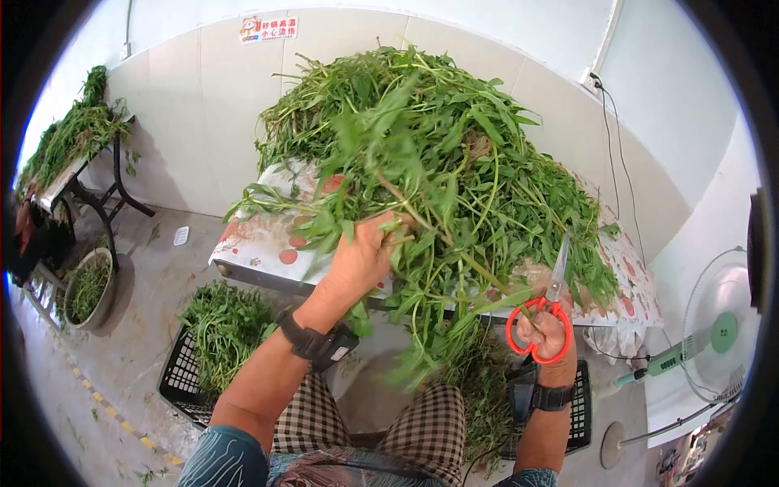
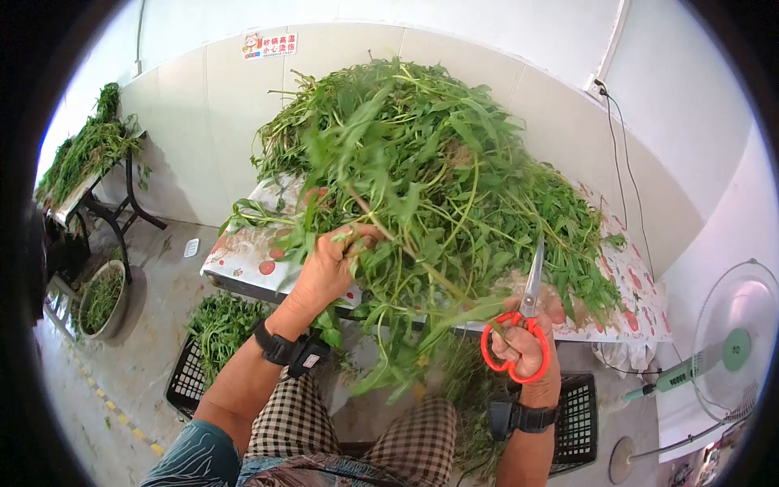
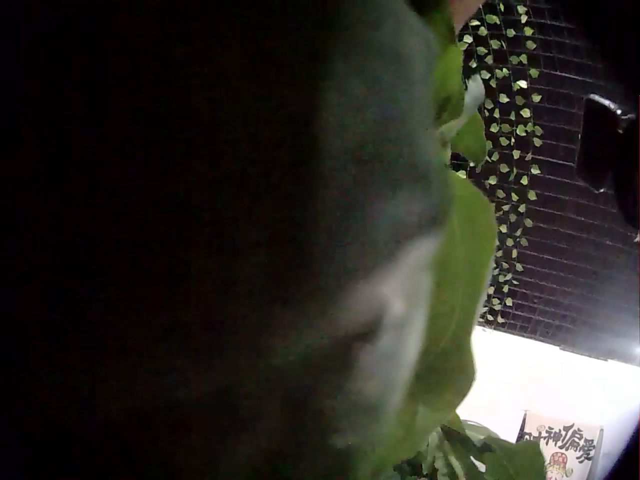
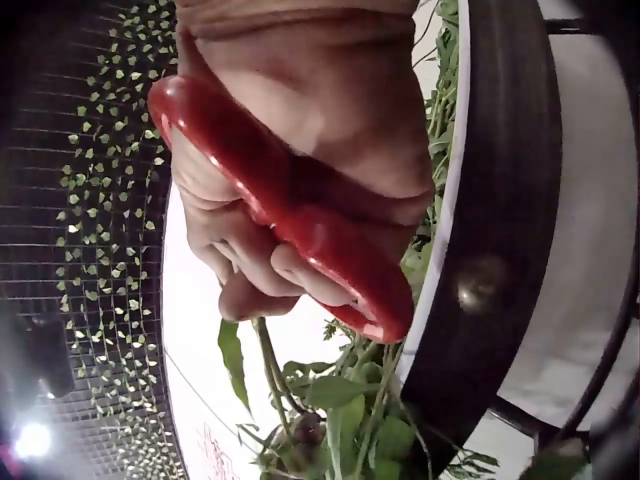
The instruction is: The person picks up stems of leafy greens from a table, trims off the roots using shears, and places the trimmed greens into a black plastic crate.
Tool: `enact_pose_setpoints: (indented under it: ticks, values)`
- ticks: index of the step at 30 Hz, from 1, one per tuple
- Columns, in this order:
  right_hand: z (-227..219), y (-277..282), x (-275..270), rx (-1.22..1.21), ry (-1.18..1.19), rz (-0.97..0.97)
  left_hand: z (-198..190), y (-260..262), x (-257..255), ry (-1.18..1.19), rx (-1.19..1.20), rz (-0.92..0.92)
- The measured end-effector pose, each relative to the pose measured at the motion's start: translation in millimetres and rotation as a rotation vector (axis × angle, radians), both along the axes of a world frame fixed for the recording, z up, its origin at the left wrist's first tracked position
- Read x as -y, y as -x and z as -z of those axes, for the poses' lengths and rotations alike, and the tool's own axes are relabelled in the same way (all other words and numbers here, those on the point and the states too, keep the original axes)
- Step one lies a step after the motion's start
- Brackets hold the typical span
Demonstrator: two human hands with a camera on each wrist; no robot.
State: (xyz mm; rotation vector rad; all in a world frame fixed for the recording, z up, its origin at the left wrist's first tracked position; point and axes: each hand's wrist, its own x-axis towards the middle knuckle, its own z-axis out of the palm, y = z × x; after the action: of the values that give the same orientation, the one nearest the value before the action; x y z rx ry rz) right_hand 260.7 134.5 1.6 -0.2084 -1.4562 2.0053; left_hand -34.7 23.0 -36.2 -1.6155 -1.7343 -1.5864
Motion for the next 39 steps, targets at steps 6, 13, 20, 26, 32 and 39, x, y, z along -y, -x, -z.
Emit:
enact_pose_setpoints:
  ticks: [6,13,20,26,32,39]
  values:
    - [3.8,4.8,0.5,0.150,-0.091,0.059,-27.2,-6.4,9.9,-0.090,0.074,0.071]
    - [3.0,10.1,11.0,0.271,-0.183,0.115,-36.9,-10.6,23.9,0.083,0.585,0.256]
    - [-9.1,17.8,24.4,0.458,-0.411,0.161,-32.6,-8.4,21.5,0.154,0.634,0.329]
    - [-19.2,19.1,34.8,0.680,-0.735,0.317,-24.4,1.4,15.4,0.177,0.285,0.274]
    - [-24.1,20.2,47.7,0.683,-1.068,0.400,-26.5,-2.8,13.7,0.276,0.304,0.331]
    - [-18.2,18.5,42.6,0.706,-1.016,0.412,-35.4,-2.5,18.9,0.406,0.309,0.383]
